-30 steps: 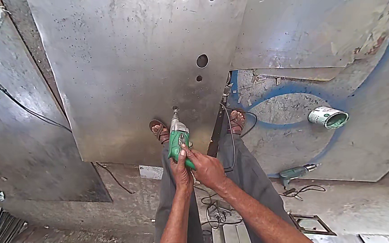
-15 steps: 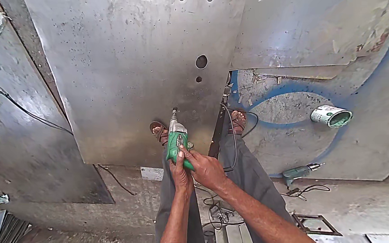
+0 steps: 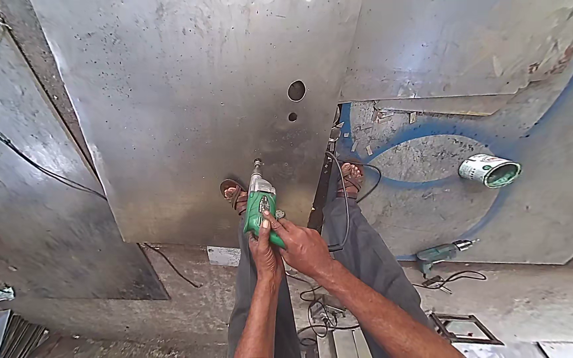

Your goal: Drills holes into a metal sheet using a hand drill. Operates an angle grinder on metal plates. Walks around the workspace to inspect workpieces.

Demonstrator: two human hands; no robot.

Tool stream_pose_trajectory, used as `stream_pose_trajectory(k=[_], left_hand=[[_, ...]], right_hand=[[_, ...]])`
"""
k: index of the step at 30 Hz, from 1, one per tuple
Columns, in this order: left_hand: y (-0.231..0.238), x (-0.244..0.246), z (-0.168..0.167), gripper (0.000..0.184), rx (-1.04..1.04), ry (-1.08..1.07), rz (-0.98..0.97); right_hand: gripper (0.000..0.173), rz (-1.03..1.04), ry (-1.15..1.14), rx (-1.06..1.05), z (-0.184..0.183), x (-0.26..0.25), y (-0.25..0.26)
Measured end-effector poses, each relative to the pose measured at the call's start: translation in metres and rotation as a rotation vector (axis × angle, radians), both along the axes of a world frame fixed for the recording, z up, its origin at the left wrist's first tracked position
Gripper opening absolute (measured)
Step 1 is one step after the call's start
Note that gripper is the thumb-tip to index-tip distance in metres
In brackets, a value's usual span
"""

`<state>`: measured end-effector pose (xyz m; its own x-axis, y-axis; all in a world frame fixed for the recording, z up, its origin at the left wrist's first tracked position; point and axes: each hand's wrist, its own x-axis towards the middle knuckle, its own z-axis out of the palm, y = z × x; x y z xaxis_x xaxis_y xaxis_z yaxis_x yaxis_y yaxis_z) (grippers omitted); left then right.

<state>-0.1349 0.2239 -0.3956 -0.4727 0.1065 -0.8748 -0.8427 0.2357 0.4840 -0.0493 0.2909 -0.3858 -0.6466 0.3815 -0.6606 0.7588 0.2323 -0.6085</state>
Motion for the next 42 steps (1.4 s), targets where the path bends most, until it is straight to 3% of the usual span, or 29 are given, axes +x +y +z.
stream_pose_trajectory(k=[8, 11, 12, 16, 20, 27, 42], left_hand=[[0.013, -0.017, -0.009, 0.058, -0.058, 0.053, -0.11], [0.023, -0.032, -0.019, 0.089, -0.056, 0.142, -0.163], [0.028, -0.038, -0.024, 0.089, -0.042, 0.171, -0.161], [0.037, -0.044, -0.036, 0.049, -0.005, 0.301, -0.116], [0.043, -0.052, -0.037, 0.03, -0.059, 0.355, -0.109], [0.057, -0.049, -0.03, 0.02, -0.168, 0.347, -0.075], [0.062, -0.046, -0.029, 0.027, -0.23, 0.319, -0.048]], right_hand=[[0.081, -0.013, -0.052, -0.076, -0.002, -0.015, 0.016], [0.092, 0.006, -0.172, -0.17, 0.003, -0.026, 0.027], [0.096, 0.005, -0.23, -0.217, 0.005, -0.032, 0.03], [0.102, -0.033, -0.337, -0.307, 0.004, -0.045, 0.033], [0.102, -0.025, -0.369, -0.33, 0.007, -0.053, 0.038], [0.1, 0.007, -0.409, -0.336, 0.01, -0.056, 0.049], [0.098, 0.074, -0.433, -0.317, 0.012, -0.058, 0.065]])
